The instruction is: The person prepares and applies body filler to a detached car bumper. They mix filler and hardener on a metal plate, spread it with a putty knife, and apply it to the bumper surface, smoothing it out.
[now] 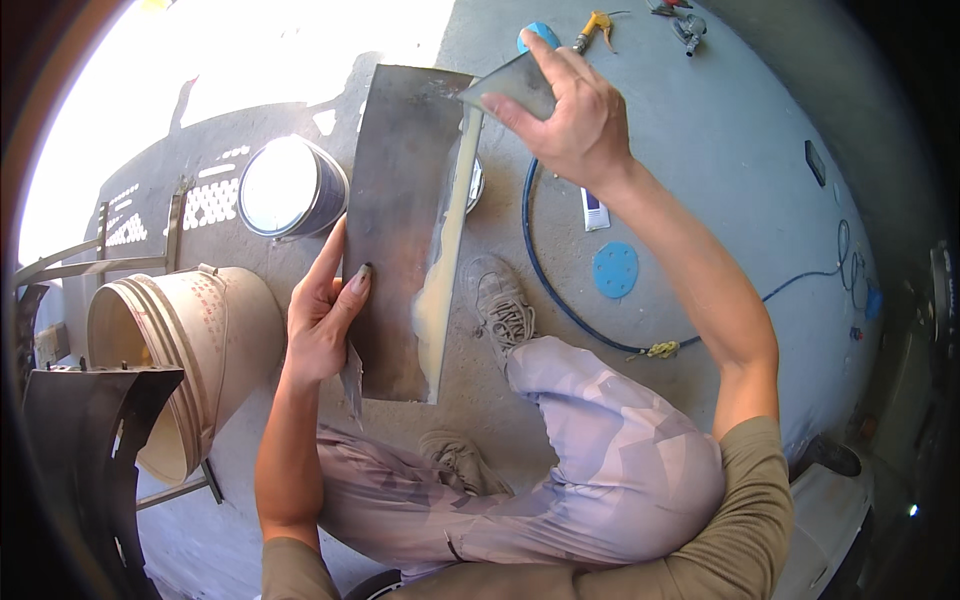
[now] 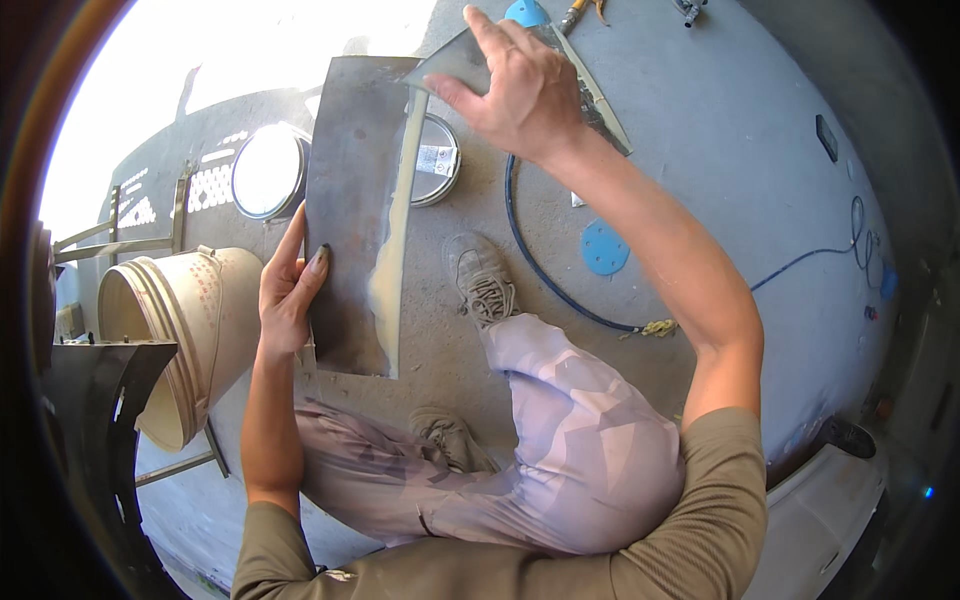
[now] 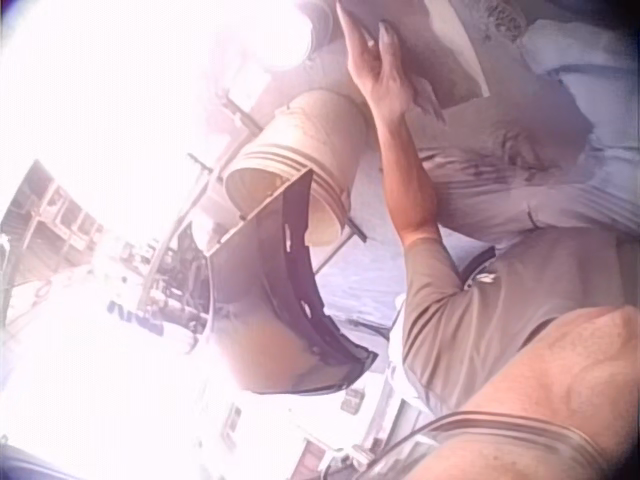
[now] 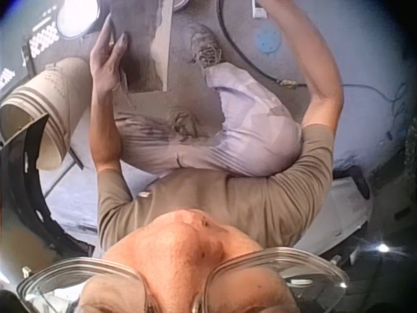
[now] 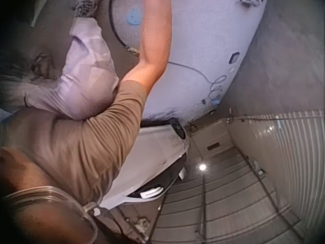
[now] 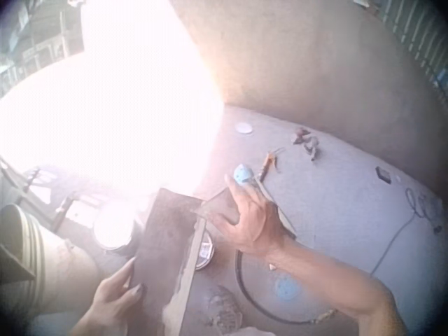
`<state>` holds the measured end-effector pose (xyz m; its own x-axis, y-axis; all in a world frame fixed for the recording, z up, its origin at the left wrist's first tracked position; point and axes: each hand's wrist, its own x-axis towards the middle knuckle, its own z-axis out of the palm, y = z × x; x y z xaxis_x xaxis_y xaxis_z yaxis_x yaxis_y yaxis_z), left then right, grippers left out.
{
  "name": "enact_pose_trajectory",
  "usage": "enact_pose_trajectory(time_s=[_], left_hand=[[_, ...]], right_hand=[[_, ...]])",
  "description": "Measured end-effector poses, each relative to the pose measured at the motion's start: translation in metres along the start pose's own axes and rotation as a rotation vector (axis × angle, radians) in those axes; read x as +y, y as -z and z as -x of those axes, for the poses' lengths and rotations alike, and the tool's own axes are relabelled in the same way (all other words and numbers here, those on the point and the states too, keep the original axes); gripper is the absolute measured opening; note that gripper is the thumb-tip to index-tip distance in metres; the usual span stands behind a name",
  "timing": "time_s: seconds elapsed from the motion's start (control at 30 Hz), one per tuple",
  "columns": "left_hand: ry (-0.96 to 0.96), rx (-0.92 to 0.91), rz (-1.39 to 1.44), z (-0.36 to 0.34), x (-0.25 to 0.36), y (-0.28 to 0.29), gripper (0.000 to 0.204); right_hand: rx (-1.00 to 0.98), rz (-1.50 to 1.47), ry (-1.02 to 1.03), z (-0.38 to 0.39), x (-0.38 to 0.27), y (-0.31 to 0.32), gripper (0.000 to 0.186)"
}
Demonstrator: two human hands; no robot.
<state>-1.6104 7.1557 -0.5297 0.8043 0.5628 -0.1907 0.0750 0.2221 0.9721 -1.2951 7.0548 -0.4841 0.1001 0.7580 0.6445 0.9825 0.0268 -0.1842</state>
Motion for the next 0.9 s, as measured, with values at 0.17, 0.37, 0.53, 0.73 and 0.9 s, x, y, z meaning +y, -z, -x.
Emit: enact_pose_trajectory(time_s=[0.17, 0.37, 0.53, 0.73, 0.9], left_hand=[[0.027, 0.058, 0.006, -0.005, 0.004, 0.012, 0.064], [-0.087, -0.108, 0.199, -0.006, -0.015, 0.021, 0.064], [0.199, 0.027, 0.48, -0.015, -0.025, 0.023, 0.067], [0.239, -0.082, 0.577, -0.008, -0.029, 0.011, 0.07], [0.221, -0.138, 0.515, -0.001, -0.03, -0.004, 0.078]], right_hand=[[-0.36, -0.576, 0.553, 0.082, -0.111, 0.003, 0.072], [-0.01, -0.281, -0.272, 0.004, -0.02, -0.017, 0.087], [-0.201, -0.637, 0.023, 0.049, -0.109, -0.002, 0.087], [-0.132, -0.25, -0.186, 0.045, -0.01, -0.042, 0.093], [0.038, -0.066, -0.587, 0.008, 0.089, -0.019, 0.08]])
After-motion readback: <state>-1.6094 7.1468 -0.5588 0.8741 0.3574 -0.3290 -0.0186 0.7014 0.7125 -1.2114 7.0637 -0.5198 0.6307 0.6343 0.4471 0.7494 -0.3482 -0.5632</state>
